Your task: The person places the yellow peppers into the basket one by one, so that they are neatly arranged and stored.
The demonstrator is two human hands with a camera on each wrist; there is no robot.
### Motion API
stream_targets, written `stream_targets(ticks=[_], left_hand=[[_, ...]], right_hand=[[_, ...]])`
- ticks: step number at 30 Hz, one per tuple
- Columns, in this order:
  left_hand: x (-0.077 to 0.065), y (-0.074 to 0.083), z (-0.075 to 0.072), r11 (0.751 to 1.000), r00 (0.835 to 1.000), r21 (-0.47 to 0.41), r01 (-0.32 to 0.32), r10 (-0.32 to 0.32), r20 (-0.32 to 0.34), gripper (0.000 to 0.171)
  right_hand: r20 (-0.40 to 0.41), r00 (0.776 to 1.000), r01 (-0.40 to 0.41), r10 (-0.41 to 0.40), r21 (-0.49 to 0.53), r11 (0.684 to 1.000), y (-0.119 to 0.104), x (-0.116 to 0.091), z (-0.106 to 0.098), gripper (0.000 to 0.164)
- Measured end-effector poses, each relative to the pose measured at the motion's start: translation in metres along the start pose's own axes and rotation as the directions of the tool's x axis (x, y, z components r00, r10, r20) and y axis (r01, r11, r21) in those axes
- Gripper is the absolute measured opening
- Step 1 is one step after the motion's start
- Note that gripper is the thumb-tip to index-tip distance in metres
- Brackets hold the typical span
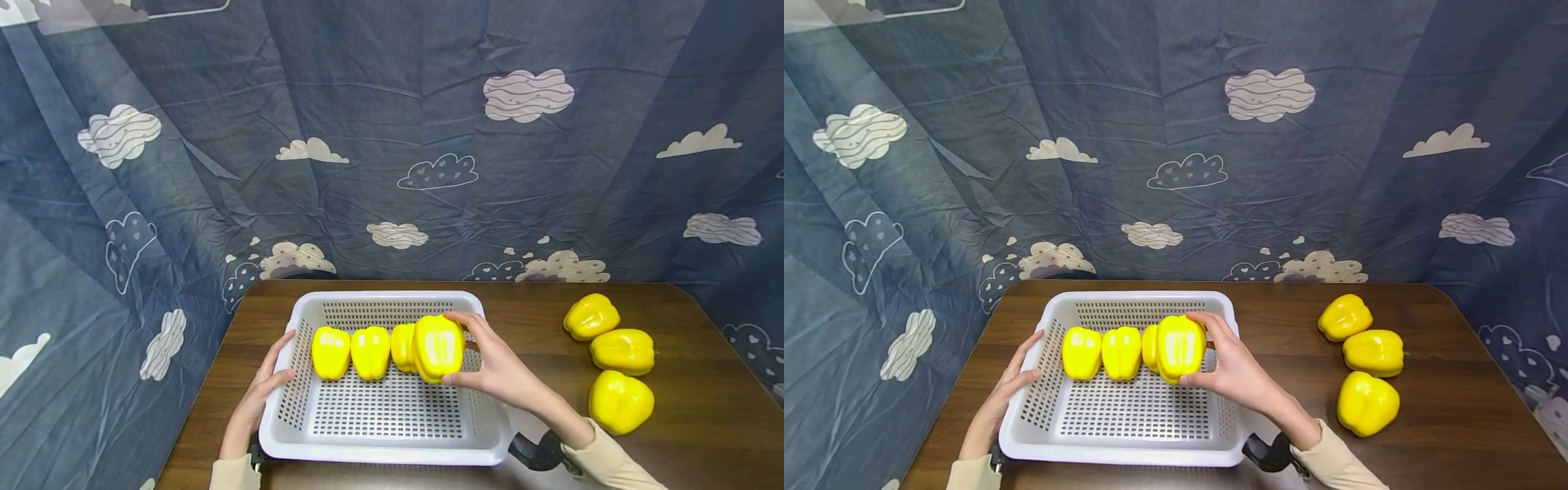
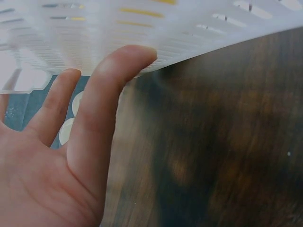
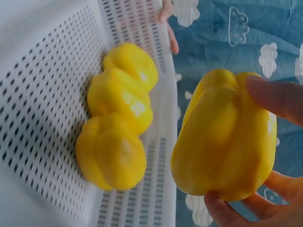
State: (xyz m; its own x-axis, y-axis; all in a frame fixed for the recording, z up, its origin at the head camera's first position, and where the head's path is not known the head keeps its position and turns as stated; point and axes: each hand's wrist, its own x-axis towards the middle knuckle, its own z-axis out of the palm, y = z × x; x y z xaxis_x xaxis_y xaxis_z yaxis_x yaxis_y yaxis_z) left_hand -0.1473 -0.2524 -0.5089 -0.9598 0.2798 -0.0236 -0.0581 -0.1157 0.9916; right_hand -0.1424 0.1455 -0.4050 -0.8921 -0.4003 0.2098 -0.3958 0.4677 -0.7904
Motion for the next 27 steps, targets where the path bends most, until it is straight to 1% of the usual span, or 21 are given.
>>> stream_targets(ticks=[5,7,14,19,23,27], left_hand=[[0.001,0.0,0.0,1.0,1.0,0.009,-0.002,0.002,-0.007,0.066],[0.001,-0.001,0.001,1.0,1.0,0.004,-0.003,0.003,-0.007,0.066],[0.0,-0.001,0.0,1.0,1.0,-0.013,-0.009,0.009,-0.005,0.066],[0.0,0.0,0.0,1.0,1.0,-0.022,0.002,-0.002,-0.005,0.066],[0.0,0.0,0.0,1.0,1.0,-0.027,0.004,-0.004,0.002,0.066],[0.0,-0.001,0.0,1.0,1.0,-0.024,0.0,0.001,0.002,0.066]], right_hand=[[0.036,0.998,-0.048,0.047,0.038,0.998,-0.008,0.004,0.011,0.089],[0.048,0.997,-0.056,0.054,0.048,0.997,-0.011,0.006,0.016,0.089],[0.079,0.997,-0.021,0.013,0.097,0.995,-0.023,0.012,0.034,0.088],[0.116,0.993,-0.034,0.019,0.134,0.99,-0.032,0.015,0.051,0.088],[0.143,0.99,-0.033,0.013,0.143,0.989,-0.037,0.017,0.066,0.089],[0.157,0.988,-0.008,-0.014,0.139,0.99,-0.039,0.019,0.08,0.089]])
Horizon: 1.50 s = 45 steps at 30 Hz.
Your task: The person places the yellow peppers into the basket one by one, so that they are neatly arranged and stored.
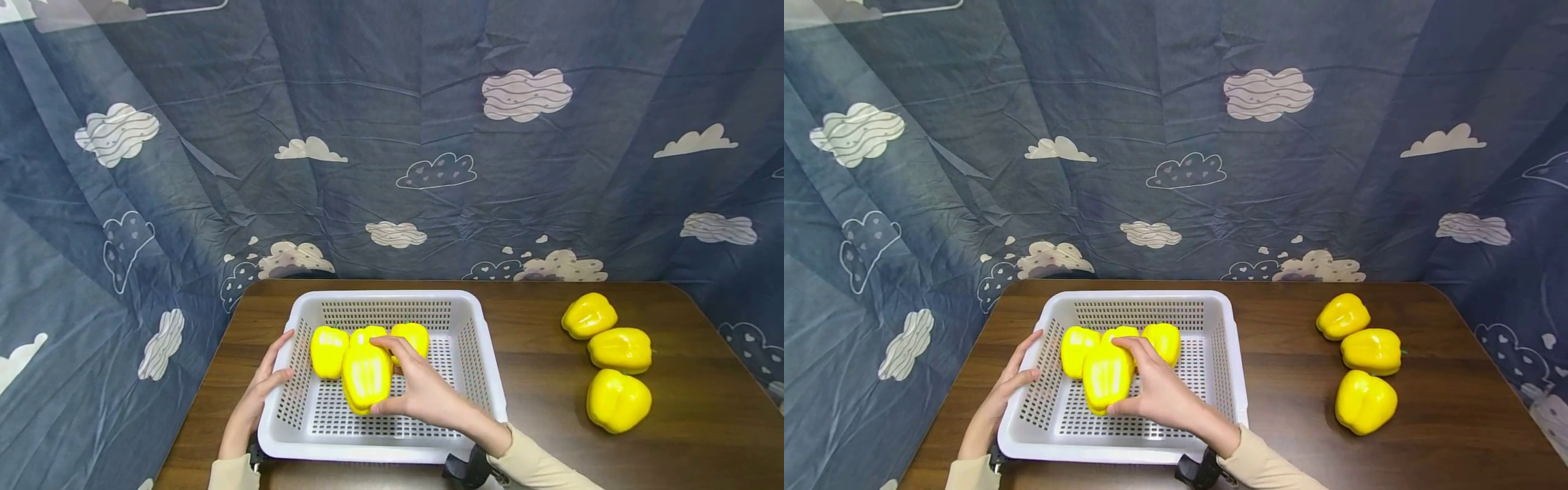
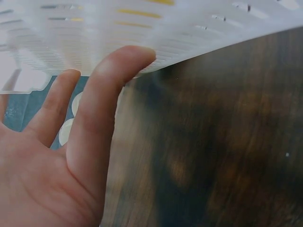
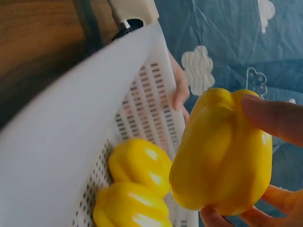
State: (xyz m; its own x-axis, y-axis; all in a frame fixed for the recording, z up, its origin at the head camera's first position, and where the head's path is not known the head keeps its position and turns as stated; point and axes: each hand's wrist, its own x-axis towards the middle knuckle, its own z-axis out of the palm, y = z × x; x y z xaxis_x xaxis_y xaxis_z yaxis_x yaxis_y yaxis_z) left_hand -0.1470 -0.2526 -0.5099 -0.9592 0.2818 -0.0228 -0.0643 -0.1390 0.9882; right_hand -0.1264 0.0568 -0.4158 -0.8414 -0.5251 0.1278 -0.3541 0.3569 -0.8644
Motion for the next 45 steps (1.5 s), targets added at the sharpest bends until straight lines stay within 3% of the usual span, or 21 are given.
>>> stream_targets(ticks=[19,27,45], left_hand=[[0.0,0.001,0.001,1.0,1.0,0.013,0.0,0.0,-0.003,0.066],[0.0,0.001,0.002,1.0,1.0,0.03,-0.002,0.002,-0.015,0.066],[0.0,0.001,0.002,0.999,1.0,0.045,-0.006,0.006,-0.008,0.065]], right_hand=[[0.048,0.998,-0.031,0.034,-0.052,0.998,-0.008,0.013,0.039,0.089],[0.043,0.999,-0.005,0.009,-0.088,0.996,-0.008,0.015,0.057,0.088],[0.043,0.999,0.007,-0.001,-0.135,0.991,-0.003,0.018,0.081,0.086]])
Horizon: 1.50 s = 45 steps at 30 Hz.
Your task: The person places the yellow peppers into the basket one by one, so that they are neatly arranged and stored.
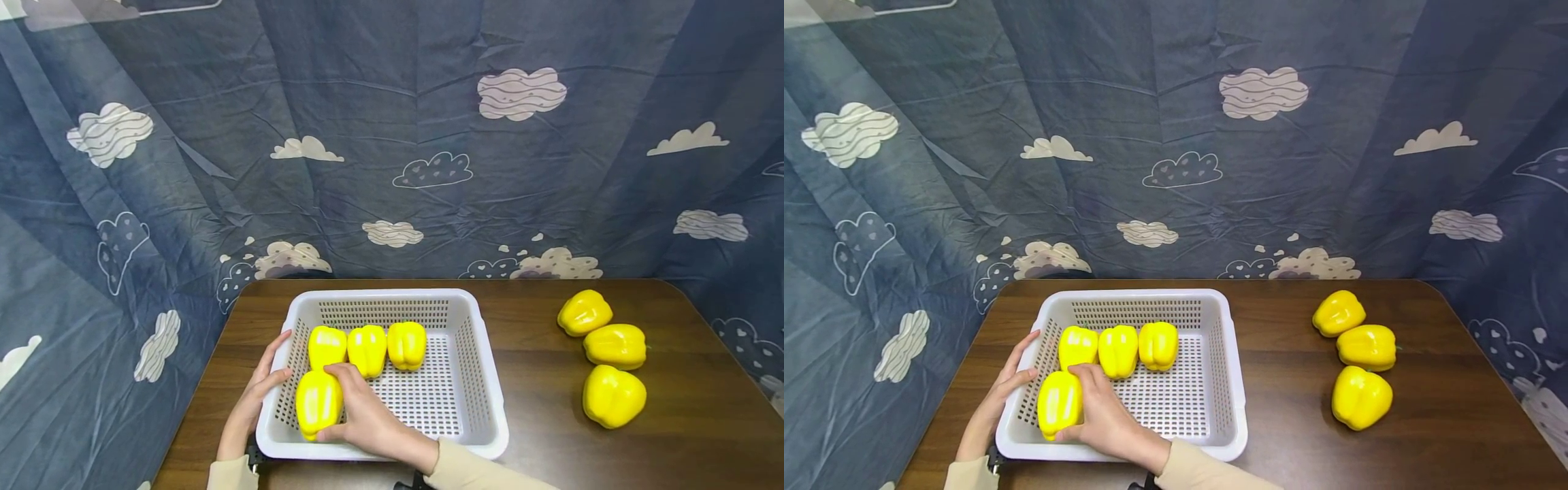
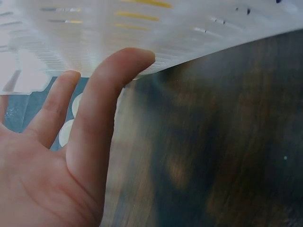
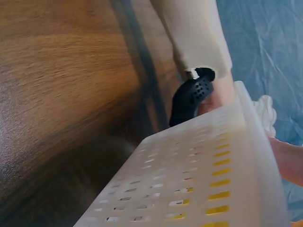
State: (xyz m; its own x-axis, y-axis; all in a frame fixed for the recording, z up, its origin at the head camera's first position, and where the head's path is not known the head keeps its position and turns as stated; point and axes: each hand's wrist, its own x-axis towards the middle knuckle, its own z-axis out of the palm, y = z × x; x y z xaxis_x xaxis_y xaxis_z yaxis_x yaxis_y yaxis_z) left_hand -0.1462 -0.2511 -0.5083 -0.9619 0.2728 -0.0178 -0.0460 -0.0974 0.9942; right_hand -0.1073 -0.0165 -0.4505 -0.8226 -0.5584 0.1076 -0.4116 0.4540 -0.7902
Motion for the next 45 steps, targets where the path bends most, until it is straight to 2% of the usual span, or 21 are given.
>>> stream_targets(ticks=[9,17,23,33,45], left_hand=[[0.001,0.0,-0.001,1.0,1.0,0.009,-0.002,0.002,0.002,0.065],[0.001,-0.001,0.0,1.0,1.0,-0.012,-0.008,0.008,0.014,0.066],[0.0,0.0,0.0,1.0,1.0,-0.027,-0.014,0.015,0.027,0.066],[-0.001,0.001,0.001,1.0,1.0,-0.023,-0.009,0.01,0.019,0.065],[0.0,0.0,0.001,1.0,1.0,-0.006,-0.016,0.016,0.009,0.066]], right_hand=[[-0.01,1.0,-0.017,0.017,-0.032,0.999,-0.001,0.002,0.006,0.083],[0.058,0.998,-0.02,0.024,-0.06,0.998,-0.002,-0.001,0.007,0.073],[0.066,0.997,-0.049,0.051,-0.032,0.998,-0.004,-0.001,0.004,0.071],[0.079,0.992,-0.106,0.1,0.067,0.992,-0.002,-0.005,-0.014,0.064],[0.012,0.991,-0.133,0.133,0.107,0.985,0.009,-0.016,-0.045,0.067]])
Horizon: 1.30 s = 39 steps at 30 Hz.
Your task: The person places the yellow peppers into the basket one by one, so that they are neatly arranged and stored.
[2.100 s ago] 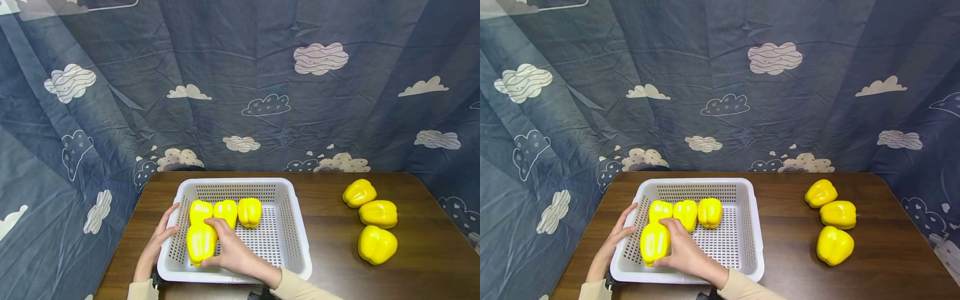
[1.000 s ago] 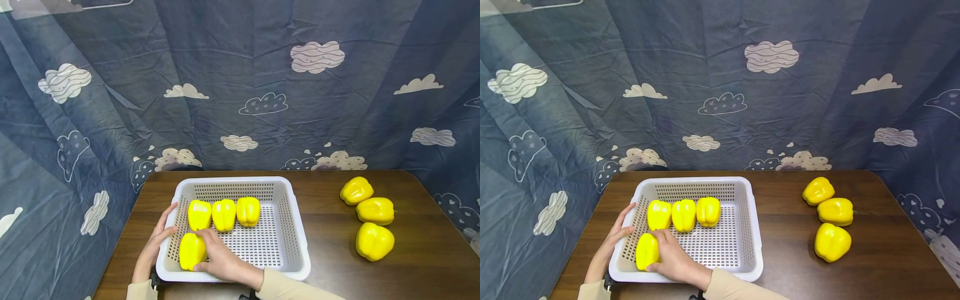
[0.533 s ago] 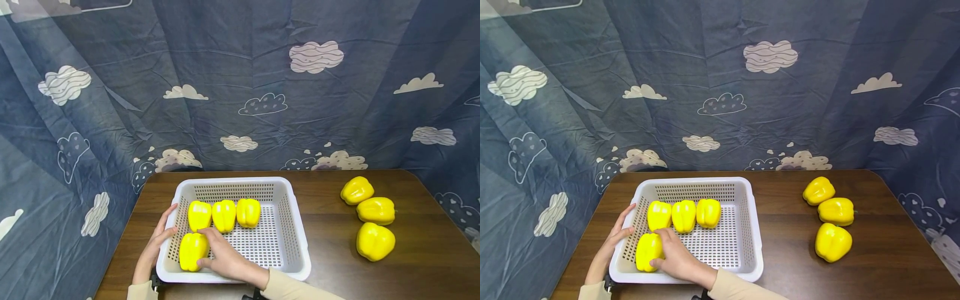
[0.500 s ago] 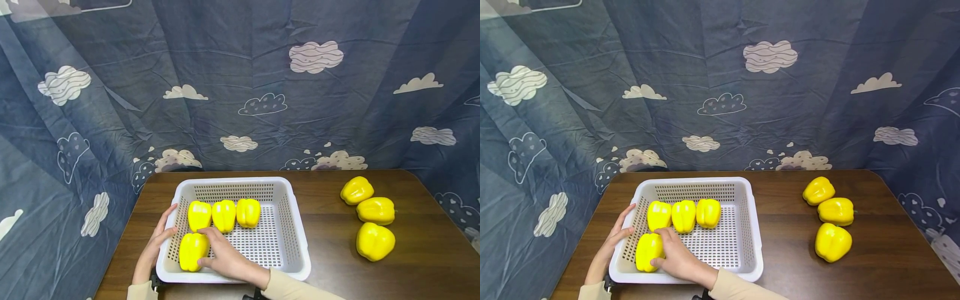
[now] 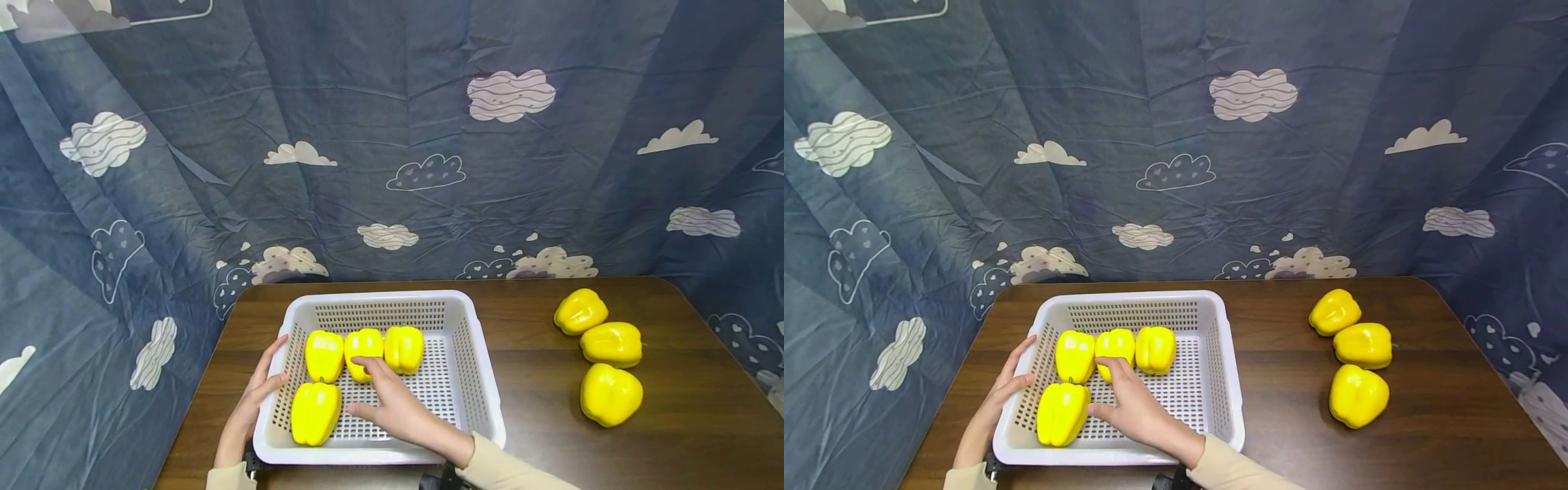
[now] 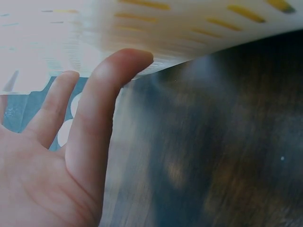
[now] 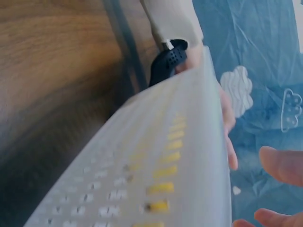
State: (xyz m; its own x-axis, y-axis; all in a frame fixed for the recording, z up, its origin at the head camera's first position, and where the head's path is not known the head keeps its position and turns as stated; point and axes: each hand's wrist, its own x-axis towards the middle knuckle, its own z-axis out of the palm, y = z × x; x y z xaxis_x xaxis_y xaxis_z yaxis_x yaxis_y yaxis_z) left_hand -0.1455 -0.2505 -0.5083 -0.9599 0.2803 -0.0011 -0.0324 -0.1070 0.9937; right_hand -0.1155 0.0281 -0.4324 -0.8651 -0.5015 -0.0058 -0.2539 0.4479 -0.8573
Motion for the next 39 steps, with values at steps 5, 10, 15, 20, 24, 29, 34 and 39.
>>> stream_targets(ticks=[5,10,15,20,24,29,34,39], left_hand=[[-0.001,0.0,0.0,1.0,1.0,-0.001,-0.002,0.002,-0.002,0.065],[-0.001,-0.001,0.0,1.0,1.0,-0.002,0.004,-0.004,-0.011,0.065],[-0.002,-0.001,0.0,1.0,1.0,0.001,0.002,-0.001,-0.013,0.065],[-0.002,-0.002,0.0,1.0,1.0,0.003,0.002,-0.002,-0.013,0.066],[-0.001,-0.001,0.0,1.0,1.0,0.006,0.004,-0.004,-0.02,0.065],[-0.001,-0.001,0.001,1.0,1.0,0.003,-0.003,0.003,-0.013,0.065],[0.0,-0.001,0.001,1.0,1.0,0.002,-0.013,0.013,-0.003,0.066],[-0.001,-0.001,0.001,1.0,1.0,0.006,-0.014,0.014,0.001,0.065]], right_hand=[[-0.04,0.999,0.015,-0.013,0.038,0.999,0.005,-0.003,-0.012,0.066],[-0.08,0.996,0.033,-0.028,0.072,0.997,0.011,-0.007,-0.024,0.065],[-0.14,0.989,0.054,-0.039,0.099,0.994,0.014,-0.012,-0.035,0.062],[-0.19,0.98,0.082,-0.057,0.127,0.988,0.018,-0.016,-0.047,0.06],[-0.229,0.973,0.072,-0.038,0.141,0.987,0.022,-0.018,-0.057,0.06],[-0.276,0.961,0.054,-0.009,0.156,0.986,0.029,-0.021,-0.07,0.062],[-0.324,0.946,0.057,-0.006,0.148,0.987,0.037,-0.025,-0.083,0.061],[-0.356,0.934,0.064,-0.014,0.127,0.99,0.044,-0.03,-0.095,0.059]])
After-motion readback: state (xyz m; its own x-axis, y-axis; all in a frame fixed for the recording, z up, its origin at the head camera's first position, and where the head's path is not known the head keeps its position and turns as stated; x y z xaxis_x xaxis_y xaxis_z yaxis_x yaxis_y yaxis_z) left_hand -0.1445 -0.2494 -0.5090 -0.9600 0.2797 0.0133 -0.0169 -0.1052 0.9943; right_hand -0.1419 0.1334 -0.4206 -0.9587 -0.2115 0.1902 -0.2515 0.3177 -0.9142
